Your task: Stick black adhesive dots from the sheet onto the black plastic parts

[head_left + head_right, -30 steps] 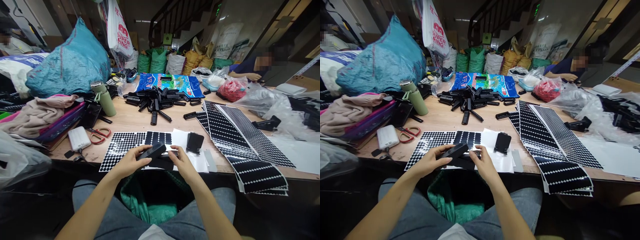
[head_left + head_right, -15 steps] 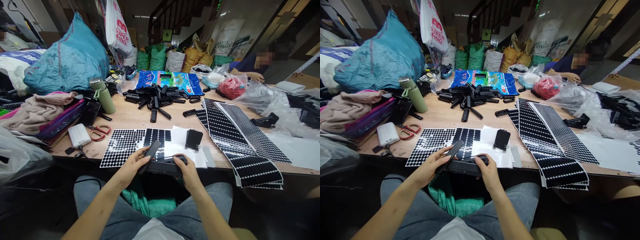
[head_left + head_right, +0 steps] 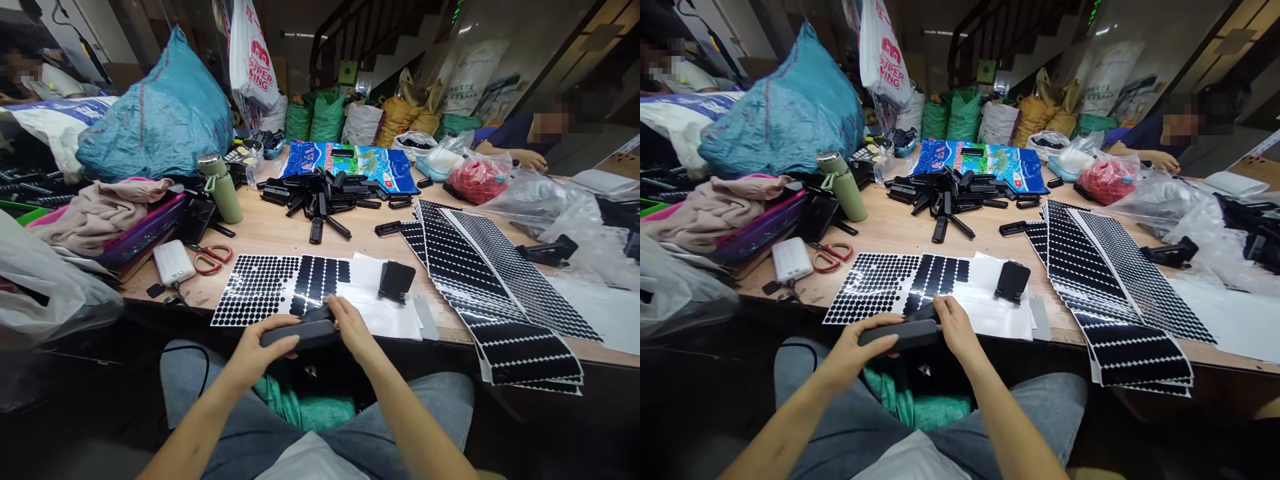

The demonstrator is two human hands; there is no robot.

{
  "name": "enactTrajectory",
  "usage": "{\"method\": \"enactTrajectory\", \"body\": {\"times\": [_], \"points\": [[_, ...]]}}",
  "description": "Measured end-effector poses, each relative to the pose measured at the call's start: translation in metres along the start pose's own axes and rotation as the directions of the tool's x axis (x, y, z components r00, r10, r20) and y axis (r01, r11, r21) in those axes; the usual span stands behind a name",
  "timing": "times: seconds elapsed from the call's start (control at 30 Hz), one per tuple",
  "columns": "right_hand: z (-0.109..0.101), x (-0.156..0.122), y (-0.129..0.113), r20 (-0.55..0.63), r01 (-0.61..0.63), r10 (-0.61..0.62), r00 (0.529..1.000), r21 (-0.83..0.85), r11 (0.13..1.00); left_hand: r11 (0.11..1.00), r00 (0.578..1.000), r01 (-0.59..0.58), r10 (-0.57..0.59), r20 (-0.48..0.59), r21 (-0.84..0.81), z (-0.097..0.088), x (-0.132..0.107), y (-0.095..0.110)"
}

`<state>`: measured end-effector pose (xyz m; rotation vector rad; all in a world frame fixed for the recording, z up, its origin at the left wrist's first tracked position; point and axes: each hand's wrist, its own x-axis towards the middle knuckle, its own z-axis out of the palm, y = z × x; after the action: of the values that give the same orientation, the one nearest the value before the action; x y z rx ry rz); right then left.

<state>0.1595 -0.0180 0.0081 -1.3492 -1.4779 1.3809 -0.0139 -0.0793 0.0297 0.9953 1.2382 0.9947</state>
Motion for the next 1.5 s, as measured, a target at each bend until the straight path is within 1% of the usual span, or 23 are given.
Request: {"method": "enactTrajectory", "body": {"times": [0.03, 0.07, 0.1, 0.17, 0.2, 0.27, 0.3, 0.37, 0.43, 0.47, 0.53, 0.6, 0.7, 0.8, 1.03, 1.17, 1.23, 1.3, 1.33, 1.37, 1.4, 1.47, 1.5], "points": [[0.011, 0.016, -0.001, -0.023, 0.049, -0.052, 0.998, -0.131, 0.99, 0.999, 0.996, 0.027, -0.029, -0.085, -0.034, -0.01, -0.001, 0.001], [0.022, 0.033, -0.002, -0.001, 0.106, -0.111, 0.994, -0.29, 0.951, 0.996, 0.985, 0.054, -0.064, -0.16, -0.066, -0.02, -0.002, 0.002], [0.034, 0.049, -0.003, 0.052, 0.163, -0.156, 0.986, -0.446, 0.88, 0.992, 0.971, 0.083, -0.102, -0.216, -0.095, -0.029, -0.003, 0.004], [0.056, 0.076, -0.005, 0.099, 0.189, -0.161, 0.982, -0.516, 0.835, 0.981, 0.946, 0.141, -0.173, -0.273, -0.134, -0.046, -0.007, 0.008], [0.066, 0.086, -0.006, 0.118, 0.193, -0.153, 0.981, -0.537, 0.821, 0.975, 0.941, 0.167, -0.202, -0.273, -0.146, -0.052, -0.008, 0.01], [0.077, 0.098, -0.007, 0.143, 0.188, -0.129, 0.981, -0.557, 0.809, 0.966, 0.939, 0.195, -0.234, -0.251, -0.172, -0.06, -0.01, 0.012], [0.078, 0.099, -0.007, 0.156, 0.187, -0.118, 0.981, -0.566, 0.803, 0.962, 0.941, 0.197, -0.239, -0.237, -0.189, -0.062, -0.011, 0.013], [0.073, 0.094, -0.011, 0.174, 0.185, -0.101, 0.979, -0.576, 0.796, 0.954, 0.947, 0.189, -0.24, -0.214, -0.233, -0.063, -0.008, 0.012], [0.062, 0.079, -0.018, 0.178, 0.185, -0.103, 0.979, -0.537, 0.823, 0.941, 0.948, 0.186, -0.247, -0.199, -0.282, -0.062, -0.003, 0.012], [0.057, 0.069, -0.023, 0.175, 0.189, -0.115, 0.978, -0.496, 0.847, 0.934, 0.949, 0.184, -0.25, -0.193, -0.305, -0.06, 0.0, 0.011], [0.05, 0.046, -0.033, 0.177, 0.223, -0.171, 0.969, -0.335, 0.915, 0.923, 0.949, 0.173, -0.249, -0.192, -0.344, -0.055, 0.008, 0.01], [0.05, 0.025, -0.042, 0.164, 0.279, -0.243, 0.956, -0.249, 0.927, 0.914, 0.948, 0.155, -0.244, -0.204, -0.375, -0.049, 0.014, 0.009], [0.056, 0.007, -0.046, 0.124, 0.301, -0.278, 0.953, -0.248, 0.921, 0.903, 0.943, 0.138, -0.246, -0.224, -0.408, -0.039, 0.019, 0.008], [0.059, 0.004, -0.044, 0.104, 0.278, -0.26, 0.96, -0.249, 0.928, 0.896, 0.939, 0.12, -0.243, -0.245, -0.426, -0.031, 0.02, 0.009], [0.056, 0.005, -0.039, 0.085, 0.271, -0.257, 0.963, -0.26, 0.927, 0.9, 0.934, 0.105, -0.235, -0.268, -0.423, -0.022, 0.019, 0.011], [0.056, 0.001, -0.035, 0.061, 0.305, -0.301, 0.952, -0.309, 0.901, 0.906, 0.929, 0.105, -0.236, -0.283, -0.41, -0.015, 0.022, 0.01], [0.05, 0.008, -0.029, 0.04, 0.315, -0.323, 0.946, -0.36, 0.878, 0.907, 0.928, 0.107, -0.238, -0.288, -0.407, -0.013, 0.025, 0.009], [0.035, 0.023, -0.019, -0.073, 0.205, -0.271, 0.96, -0.477, 0.855, 0.908, 0.93, 0.119, -0.244, -0.275, -0.402, -0.01, 0.028, 0.009], [0.025, 0.032, -0.013, -0.176, 0.093, -0.22, 0.959, -0.54, 0.837, 0.909, 0.933, 0.128, -0.246, -0.262, -0.397, -0.01, 0.029, 0.01], [0.014, 0.043, -0.006, -0.305, -0.068, -0.154, 0.94, -0.61, 0.789, 0.91, 0.937, 0.136, -0.247, -0.248, -0.393, -0.009, 0.03, 0.01], [0.003, 0.053, 0.001, -0.367, -0.146, -0.125, 0.922, -0.627, 0.766, 0.91, 0.94, 0.144, -0.249, -0.234, -0.389, -0.008, 0.03, 0.011], [-0.015, 0.071, 0.014, -0.432, -0.249, -0.066, 0.899, -0.632, 0.734, 0.91, 0.944, 0.148, -0.246, -0.219, -0.386, -0.007, 0.032, 0.012], [-0.022, 0.078, 0.019, -0.439, -0.271, -0.045, 0.897, -0.628, 0.729, 0.911, 0.946, 0.145, -0.242, -0.214, -0.386, -0.006, 0.033, 0.013]]}}
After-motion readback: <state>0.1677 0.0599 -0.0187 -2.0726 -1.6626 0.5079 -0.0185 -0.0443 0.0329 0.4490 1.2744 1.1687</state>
